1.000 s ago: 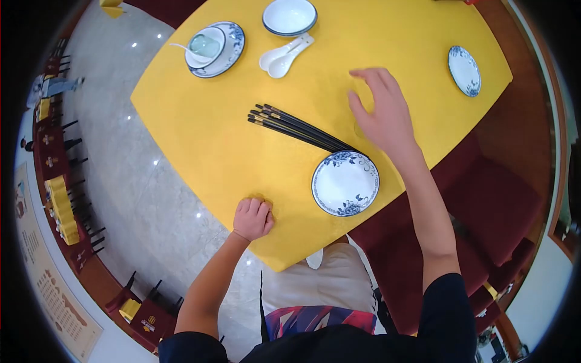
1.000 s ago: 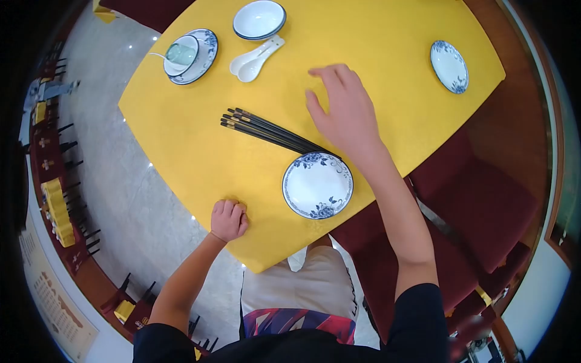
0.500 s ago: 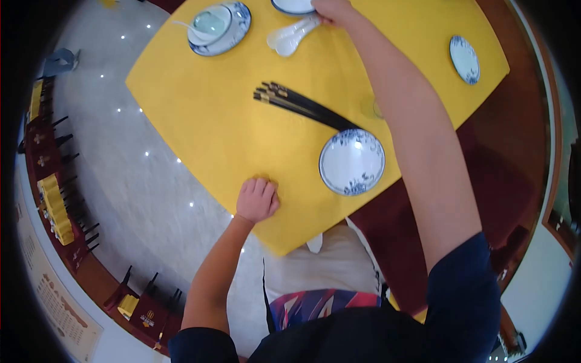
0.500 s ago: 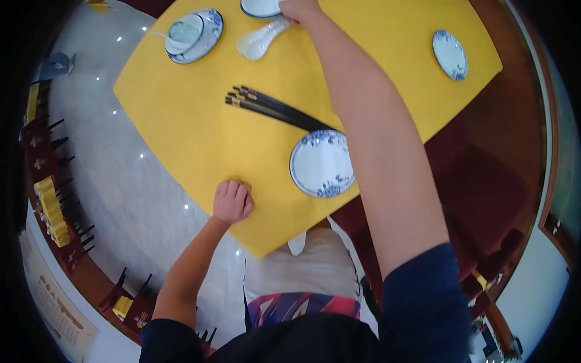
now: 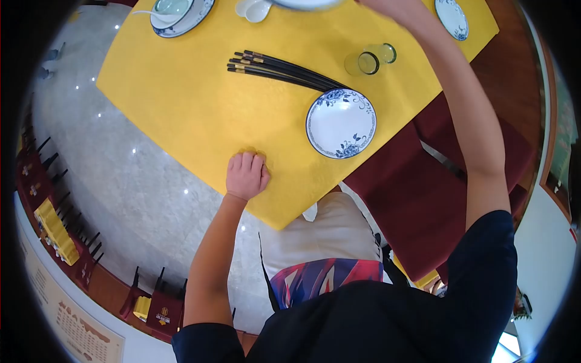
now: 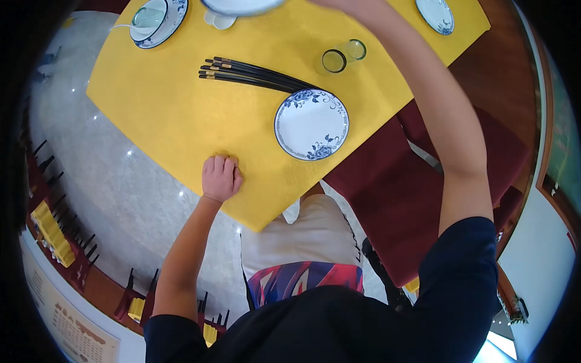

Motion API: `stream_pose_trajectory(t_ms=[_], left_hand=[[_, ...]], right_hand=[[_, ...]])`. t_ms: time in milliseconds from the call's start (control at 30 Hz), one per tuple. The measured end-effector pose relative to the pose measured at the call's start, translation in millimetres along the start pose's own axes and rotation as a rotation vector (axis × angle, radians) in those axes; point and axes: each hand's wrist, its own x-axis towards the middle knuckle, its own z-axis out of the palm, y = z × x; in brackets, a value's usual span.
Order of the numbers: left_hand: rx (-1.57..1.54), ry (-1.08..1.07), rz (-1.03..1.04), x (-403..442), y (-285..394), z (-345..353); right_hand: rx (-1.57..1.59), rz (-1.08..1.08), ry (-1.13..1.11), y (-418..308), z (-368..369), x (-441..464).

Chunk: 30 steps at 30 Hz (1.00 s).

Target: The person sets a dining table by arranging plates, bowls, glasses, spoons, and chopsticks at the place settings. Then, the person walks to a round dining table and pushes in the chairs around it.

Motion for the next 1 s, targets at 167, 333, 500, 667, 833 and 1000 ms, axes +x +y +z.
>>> stream_pose_trajectory(t_ms=[167, 333, 500, 667, 833, 1000], left_hand=[[-0.008, -0.011, 0.003, 3.2, 2.0, -4.3], [-0.017, -0.035, 0.003, 0.3, 3.5, -5.3], [0.017, -0.011, 0.011, 5.9, 3.7, -5.1], [0.026, -0.003, 0.017, 7.4, 5.5, -6.0], [0.022, -0.012, 0.008, 6.9, 6.4, -5.4], [0.018, 0.008, 0.003, 6.7, 6.2, -5.1]], right_hand=[[0.419, 0.258, -0.163, 9.8, 38.6, -163.9], [0.498, 0.515, -0.179, 26.2, 95.3, -243.8], [0.451, 0.484, -0.087, 38.5, 120.4, -255.1], [0.441, 0.516, -0.104, 37.2, 118.3, -247.6], [0.341, 0.449, -0.177, 35.6, 107.8, -244.2], [0.003, 0.48, -0.44, 28.4, 94.7, -238.0]])
